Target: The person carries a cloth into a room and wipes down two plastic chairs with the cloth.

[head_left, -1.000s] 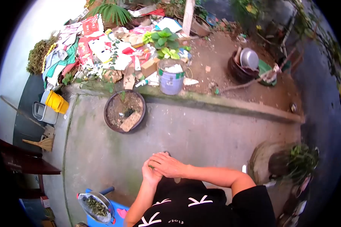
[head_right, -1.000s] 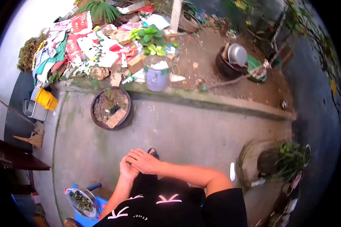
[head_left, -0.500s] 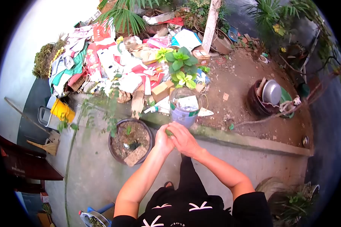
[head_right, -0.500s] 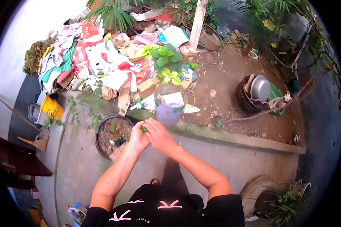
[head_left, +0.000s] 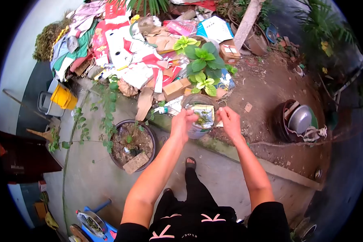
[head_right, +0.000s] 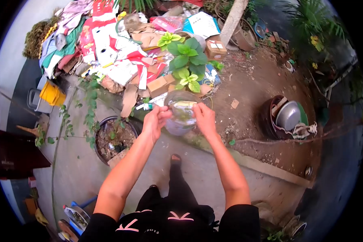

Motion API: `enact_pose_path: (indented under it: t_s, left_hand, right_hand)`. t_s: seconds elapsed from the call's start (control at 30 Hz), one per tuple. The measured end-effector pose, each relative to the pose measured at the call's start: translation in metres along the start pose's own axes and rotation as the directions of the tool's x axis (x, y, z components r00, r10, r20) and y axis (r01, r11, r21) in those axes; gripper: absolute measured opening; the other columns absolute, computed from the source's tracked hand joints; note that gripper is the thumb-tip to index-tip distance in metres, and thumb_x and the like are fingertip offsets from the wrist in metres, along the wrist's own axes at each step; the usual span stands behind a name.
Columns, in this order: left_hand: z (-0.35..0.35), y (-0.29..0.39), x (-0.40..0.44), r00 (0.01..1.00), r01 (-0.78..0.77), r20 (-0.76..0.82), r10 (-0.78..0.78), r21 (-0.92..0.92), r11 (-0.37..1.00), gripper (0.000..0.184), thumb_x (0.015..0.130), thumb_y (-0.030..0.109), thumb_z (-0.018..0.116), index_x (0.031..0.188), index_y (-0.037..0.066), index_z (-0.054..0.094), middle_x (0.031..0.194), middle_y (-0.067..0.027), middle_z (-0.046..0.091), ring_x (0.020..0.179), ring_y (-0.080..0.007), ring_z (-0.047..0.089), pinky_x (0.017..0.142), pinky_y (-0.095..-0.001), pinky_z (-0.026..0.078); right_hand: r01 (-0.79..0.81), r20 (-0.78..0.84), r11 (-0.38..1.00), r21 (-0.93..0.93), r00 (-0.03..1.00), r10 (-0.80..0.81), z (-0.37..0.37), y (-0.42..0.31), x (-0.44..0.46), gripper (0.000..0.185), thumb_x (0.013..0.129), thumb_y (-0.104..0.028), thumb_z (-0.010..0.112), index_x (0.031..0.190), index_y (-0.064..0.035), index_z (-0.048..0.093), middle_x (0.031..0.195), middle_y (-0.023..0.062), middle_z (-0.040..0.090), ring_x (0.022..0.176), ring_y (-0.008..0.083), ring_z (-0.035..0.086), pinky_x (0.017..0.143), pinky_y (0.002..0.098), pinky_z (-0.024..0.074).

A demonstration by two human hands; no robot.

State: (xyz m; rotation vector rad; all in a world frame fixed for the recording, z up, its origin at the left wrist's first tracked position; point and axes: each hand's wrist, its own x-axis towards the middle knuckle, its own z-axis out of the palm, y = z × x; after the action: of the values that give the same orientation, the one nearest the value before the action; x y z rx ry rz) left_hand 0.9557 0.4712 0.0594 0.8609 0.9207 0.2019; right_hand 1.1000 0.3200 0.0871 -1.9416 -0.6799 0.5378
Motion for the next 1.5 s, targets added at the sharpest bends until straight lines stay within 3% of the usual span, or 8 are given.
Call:
enact_pose_path:
  t_s: [0.23,0.43,0.53,0.77,0.97,1.23,1.33,1.5]
  left_hand:
    - [-0.019,-0.043,-0.044,0.969,0.118,-0.147,-0.199,-0.431,0.894,0.050,0.100,0.038,0.050,0.142,0.013,0.040,0.130,-0.0148,0.054,0.115,-0.0261,0.057,0.099,-0.0474,0.047]
    - [0.018,-0.210,-0.025,0.332,-0.506,-0.799,0.501,-0.599,-0.621,0.079,0.085,0.039,0.058,0.154,0.014,0.028,0.161,-0.0163,0.010,0.149,-0.0341,0.007,0.120,-0.0491,0.005]
    - [-0.075,-0.284,-0.052,0.822,-0.509,-0.256,0.508,-0.731,0.455,0.080,0.090,0.042,0.057,0.155,0.021,0.015,0.161,-0.0108,0.011,0.135,-0.0374,0.037,0.108,-0.0479,0.036]
    - [-0.194,-0.197,-0.312,0.945,-0.186,-0.310,-0.105,-0.772,0.607,0.063,0.098,0.055,0.043,0.147,0.015,0.043,0.156,-0.0139,0.033,0.139,-0.0300,0.037,0.112,-0.0487,0.031]
    - [-0.250,-0.330,-0.405,0.243,-0.047,-0.506,0.828,0.846,0.531,0.060,0.094,0.038,0.052,0.148,0.014,0.040,0.156,-0.0159,0.030,0.146,-0.0322,0.028,0.116,-0.0540,0.021]
    - [-0.316,-0.486,-0.558,-0.198,0.144,-0.933,0.299,0.274,0.951,0.064,0.097,0.056,0.041,0.146,0.016,0.042,0.154,-0.0157,0.033,0.143,-0.0344,0.031,0.112,-0.0617,0.021]
    - [-0.332,-0.598,-0.553,0.282,-0.938,-0.785,-0.552,-0.348,0.014,0.064,0.098,0.059,0.039,0.147,0.018,0.041,0.153,-0.0126,0.037,0.142,-0.0310,0.034,0.111,-0.0621,0.023]
    - [-0.341,-0.500,-0.620,0.160,-0.939,-0.975,-0.154,-0.102,-0.330,0.058,0.101,0.052,0.036,0.147,0.016,0.039,0.147,-0.0132,0.043,0.134,-0.0298,0.043,0.111,-0.0539,0.032]
  right_hand:
    - [0.275,0.169,0.940,0.201,0.936,-0.310,0.087,-0.012,-0.050,0.031,0.093,-0.024,0.060,0.119,-0.0065,0.060,0.112,0.0119,0.062,0.096,0.0192,0.059,0.083,0.0348,0.0485]
    - [0.670,0.593,0.673,0.313,0.416,-0.689,0.157,0.002,-0.137,0.074,0.096,-0.063,0.036,0.138,-0.0029,0.046,0.149,0.0245,0.037,0.139,0.0472,0.032,0.114,0.0559,0.0230]
    - [0.669,0.674,0.624,0.404,0.243,-0.697,0.183,0.028,-0.174,0.076,0.097,-0.064,0.032,0.142,-0.0031,0.042,0.153,0.0254,0.032,0.143,0.0434,0.028,0.115,0.0549,0.0217]
    - [0.395,0.960,0.882,-0.257,0.001,0.280,0.277,0.093,-0.227,0.069,0.098,-0.058,0.037,0.145,-0.0068,0.039,0.135,0.0150,0.056,0.121,0.0262,0.055,0.100,0.0466,0.0404]
    - [-0.264,0.786,0.743,-0.615,-0.279,0.552,0.380,-0.038,-0.451,0.063,0.101,-0.052,0.039,0.147,-0.0084,0.040,0.142,0.0102,0.051,0.121,0.0194,0.054,0.096,0.0369,0.0461]
    - [-0.022,0.721,0.930,-0.366,-0.639,0.268,0.413,-0.071,-0.664,0.056,0.100,-0.042,0.046,0.147,-0.0114,0.041,0.147,0.0117,0.045,0.128,0.0237,0.050,0.101,0.0361,0.0435]
    - [0.110,0.317,0.890,0.442,-0.948,-0.040,0.412,-0.138,-0.706,0.063,0.099,-0.040,0.052,0.151,-0.0102,0.033,0.156,0.0157,0.032,0.145,0.0313,0.028,0.116,0.0399,0.0265]
    - [-0.231,-0.172,0.415,0.880,-0.969,-0.177,0.473,-0.104,-0.762,0.064,0.094,-0.044,0.056,0.148,-0.0150,0.039,0.151,0.0167,0.039,0.142,0.0349,0.034,0.115,0.0517,0.0256]
